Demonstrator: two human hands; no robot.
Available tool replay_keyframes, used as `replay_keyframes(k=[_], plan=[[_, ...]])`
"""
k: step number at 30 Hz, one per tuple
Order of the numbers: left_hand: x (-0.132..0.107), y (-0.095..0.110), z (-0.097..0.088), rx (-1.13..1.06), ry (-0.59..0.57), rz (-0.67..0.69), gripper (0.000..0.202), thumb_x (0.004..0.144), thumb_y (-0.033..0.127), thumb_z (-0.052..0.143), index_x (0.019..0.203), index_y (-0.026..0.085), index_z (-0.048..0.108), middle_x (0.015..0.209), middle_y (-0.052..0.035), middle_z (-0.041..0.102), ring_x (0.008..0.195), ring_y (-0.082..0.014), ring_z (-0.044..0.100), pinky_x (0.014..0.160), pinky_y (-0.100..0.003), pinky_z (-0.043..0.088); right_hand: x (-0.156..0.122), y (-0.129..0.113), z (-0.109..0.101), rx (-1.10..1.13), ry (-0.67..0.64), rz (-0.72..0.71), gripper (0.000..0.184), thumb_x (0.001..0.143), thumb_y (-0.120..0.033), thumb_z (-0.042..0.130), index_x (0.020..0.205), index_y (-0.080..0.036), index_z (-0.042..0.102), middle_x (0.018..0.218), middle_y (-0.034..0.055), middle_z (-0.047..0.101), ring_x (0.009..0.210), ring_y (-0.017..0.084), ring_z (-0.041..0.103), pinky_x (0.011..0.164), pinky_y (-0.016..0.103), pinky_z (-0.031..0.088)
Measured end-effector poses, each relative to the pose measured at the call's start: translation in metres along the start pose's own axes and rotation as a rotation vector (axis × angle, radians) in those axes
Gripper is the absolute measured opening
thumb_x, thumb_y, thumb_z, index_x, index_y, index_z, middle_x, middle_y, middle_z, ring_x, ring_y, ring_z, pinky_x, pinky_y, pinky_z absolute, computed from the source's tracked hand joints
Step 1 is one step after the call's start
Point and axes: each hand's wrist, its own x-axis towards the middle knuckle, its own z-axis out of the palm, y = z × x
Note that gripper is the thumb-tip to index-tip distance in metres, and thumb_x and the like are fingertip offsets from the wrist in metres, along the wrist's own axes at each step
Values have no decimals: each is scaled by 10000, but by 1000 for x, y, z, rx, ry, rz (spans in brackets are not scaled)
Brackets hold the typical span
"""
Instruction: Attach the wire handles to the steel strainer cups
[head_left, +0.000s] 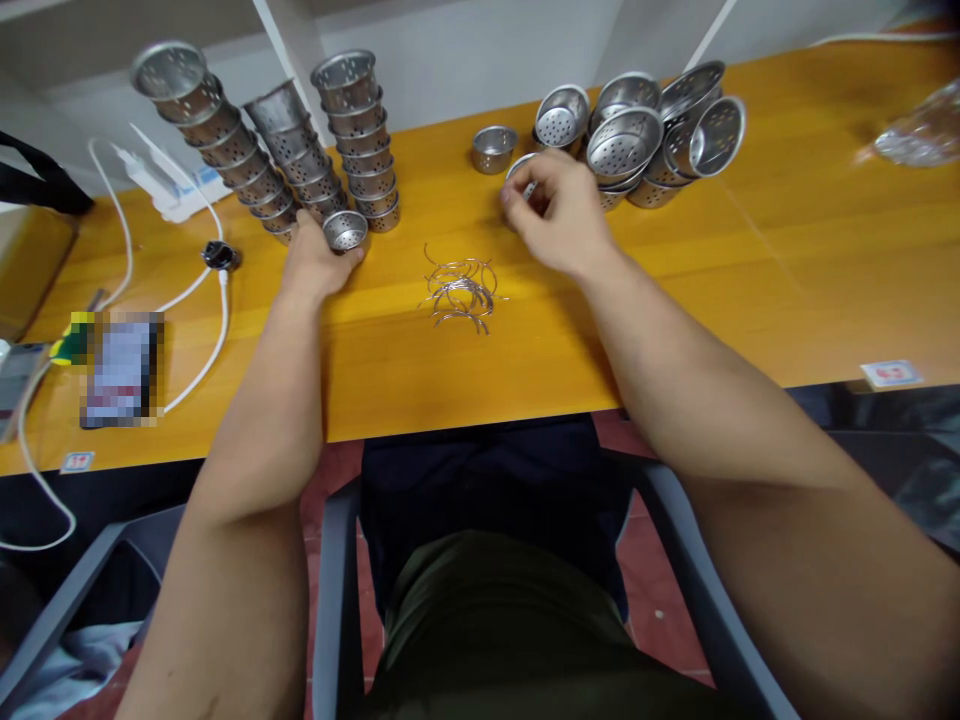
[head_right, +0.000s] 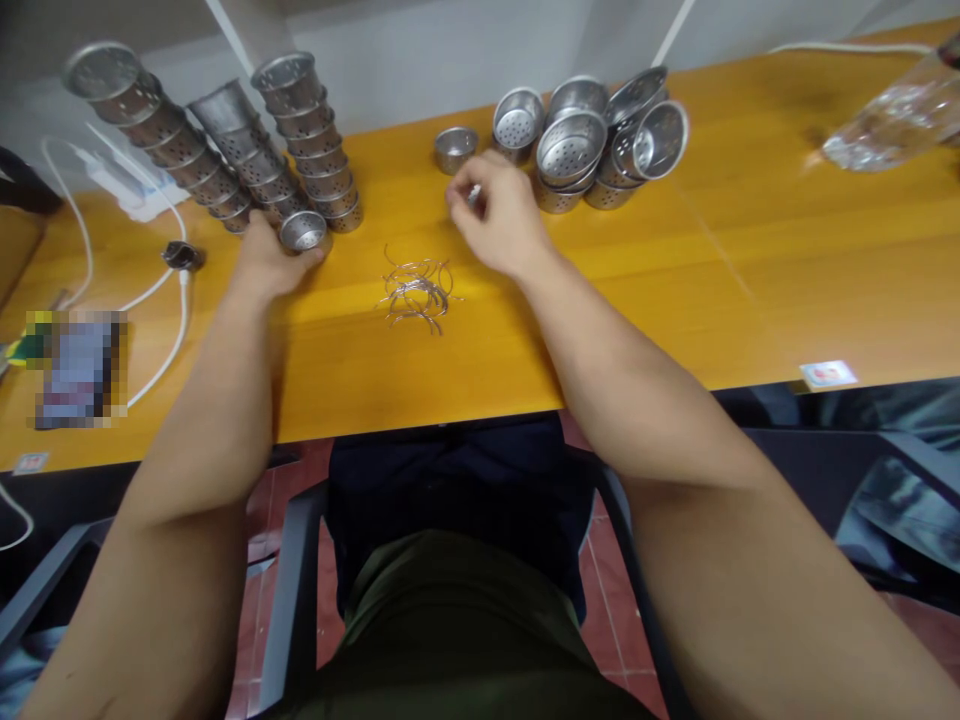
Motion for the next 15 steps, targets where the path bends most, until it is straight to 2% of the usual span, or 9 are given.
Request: replay_keyframes(k=[2,4,7,9,12,13,15], plan=[[-4,-8,3,47,121,-231,1020,1053,907,997,1645,196,567,1633,-146,900,1586,-377,796,1239,-734,577,4,5,-7,2,80,27,440,1157,-658,940,1007,-330,689,1185,150,769,1090,374,657,1144,651,611],[-6,-8,7,36,163,-378,1082,952,919,1065,1606,204,582,1642,-155,881,1643,-418,747,1301,-779,516,5,9,-14,40,115,59,444,1148,-679,945,998,-362,672,1112,144,750,1203,419,641,1173,655,592],[-6,0,12,-105,212,-342,956,942,811,1124,1523,252,610,1639,-116,872,1624,-375,728,1407,-765,425,3,16,-22,60,44,114,390,1119,-654,986,1031,-421,686,1074,136,773,1450,472,573,1288,675,558],[-4,5,15,-151,265,-338,914,887,749,1193,1442,282,636,1564,-90,894,1528,-350,755,1396,-756,438,1,17,-25,-41,-10,154,294,1125,-551,993,1091,-424,730,1232,136,837,1533,477,589,1384,696,520],[-2,6,14,-113,292,-423,990,740,745,1280,1366,298,657,1460,-76,908,1419,-372,784,1328,-799,498,-1,12,-24,-271,-40,229,112,1191,-298,908,1264,-328,828,1560,183,844,1556,453,703,1448,659,521],[-2,4,14,-106,290,-419,1006,719,752,1290,1360,300,660,1446,-74,911,1416,-383,789,1318,-813,509,-2,9,-22,-335,-46,247,137,1205,-215,869,1327,-276,854,1629,212,828,1567,442,733,1448,624,537],[-2,-1,12,-103,259,-335,962,803,786,1245,1388,301,656,1448,-78,917,1477,-398,788,1328,-813,503,-2,2,-19,-417,-60,267,239,1207,-95,815,1418,-180,890,1667,258,826,1569,424,785,1423,549,575]])
